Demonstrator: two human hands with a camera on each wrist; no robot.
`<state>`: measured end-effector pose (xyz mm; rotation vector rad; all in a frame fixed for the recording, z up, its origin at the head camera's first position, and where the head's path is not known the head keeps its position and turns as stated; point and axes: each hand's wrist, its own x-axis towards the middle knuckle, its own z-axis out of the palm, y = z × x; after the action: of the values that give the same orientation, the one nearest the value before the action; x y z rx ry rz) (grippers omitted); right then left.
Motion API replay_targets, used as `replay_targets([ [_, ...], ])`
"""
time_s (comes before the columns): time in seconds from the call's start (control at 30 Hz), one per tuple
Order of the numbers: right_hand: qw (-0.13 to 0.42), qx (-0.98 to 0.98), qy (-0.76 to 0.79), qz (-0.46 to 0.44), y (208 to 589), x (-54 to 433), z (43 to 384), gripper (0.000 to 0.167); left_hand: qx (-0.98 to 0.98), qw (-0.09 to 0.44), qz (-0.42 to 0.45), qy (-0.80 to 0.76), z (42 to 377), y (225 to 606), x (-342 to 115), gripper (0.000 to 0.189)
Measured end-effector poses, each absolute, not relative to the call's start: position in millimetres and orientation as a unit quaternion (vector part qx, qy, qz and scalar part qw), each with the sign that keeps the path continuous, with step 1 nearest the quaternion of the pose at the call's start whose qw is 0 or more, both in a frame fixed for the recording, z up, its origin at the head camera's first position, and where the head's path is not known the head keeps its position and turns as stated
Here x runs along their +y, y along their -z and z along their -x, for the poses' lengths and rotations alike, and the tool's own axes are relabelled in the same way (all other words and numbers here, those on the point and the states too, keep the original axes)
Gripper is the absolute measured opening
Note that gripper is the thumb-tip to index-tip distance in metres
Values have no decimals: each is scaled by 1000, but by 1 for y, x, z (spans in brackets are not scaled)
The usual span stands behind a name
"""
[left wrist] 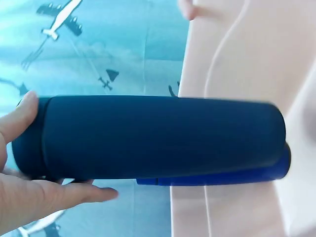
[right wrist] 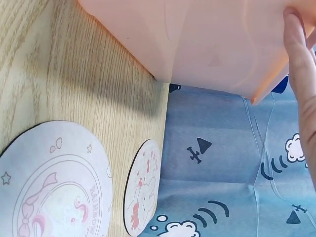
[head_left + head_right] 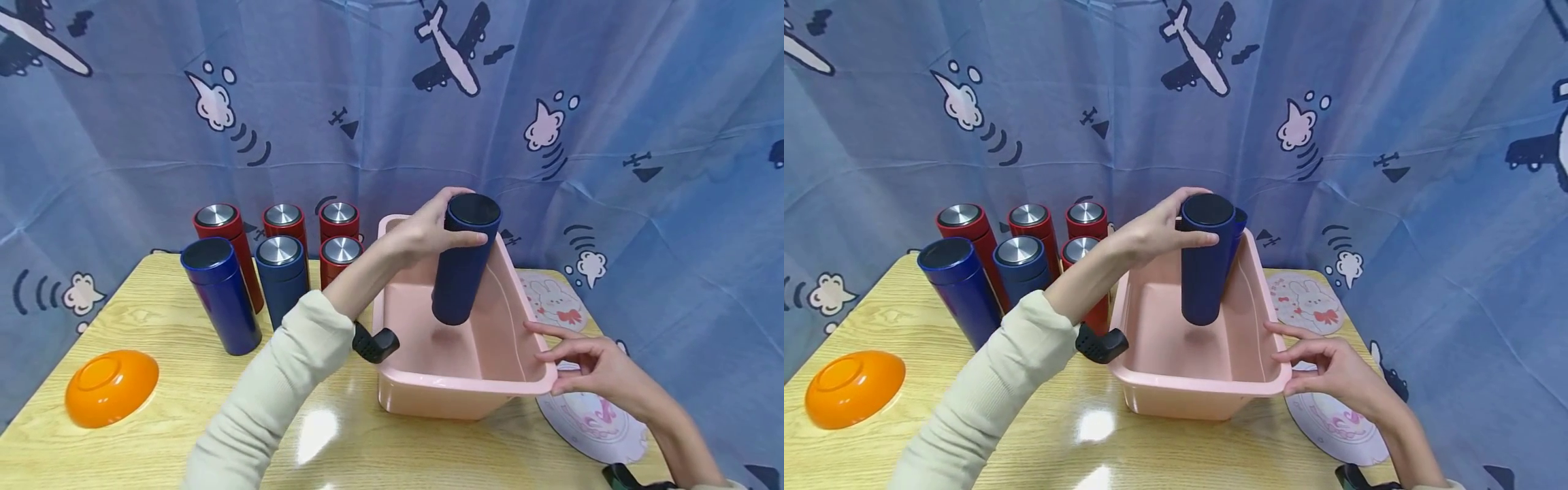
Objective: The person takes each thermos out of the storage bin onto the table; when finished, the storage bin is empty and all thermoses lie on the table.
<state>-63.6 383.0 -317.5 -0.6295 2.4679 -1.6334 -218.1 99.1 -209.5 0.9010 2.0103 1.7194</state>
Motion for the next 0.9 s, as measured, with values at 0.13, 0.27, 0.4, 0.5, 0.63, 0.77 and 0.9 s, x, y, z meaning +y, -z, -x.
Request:
replay_targets([
  [0.13, 56, 820, 532, 205, 316, 383, 63, 35, 719, 108, -316, -609, 209, 215, 92, 64],
  [0.27, 57, 817, 535, 205, 315, 383, 63, 37, 702, 69, -340, -622, 203, 222, 86, 57],
  [0.4, 61, 815, 539, 205, 315, 383, 64, 36, 680, 58, -382, -623, 200, 229, 81, 59],
  [0.5, 60, 817, 535, 205, 315, 382, 64, 35, 669, 72, -404, -619, 201, 233, 77, 59],
  [0.63, 53, 826, 522, 208, 315, 381, 64, 33, 681, 84, -390, -614, 203, 239, 71, 57],
  [0.77, 52, 827, 520, 207, 316, 381, 64, 32, 694, 63, -387, -604, 206, 245, 66, 60],
  [0.9, 57, 821, 529, 208, 316, 381, 63, 32, 702, 49, -409, -580, 206, 248, 59, 62],
])
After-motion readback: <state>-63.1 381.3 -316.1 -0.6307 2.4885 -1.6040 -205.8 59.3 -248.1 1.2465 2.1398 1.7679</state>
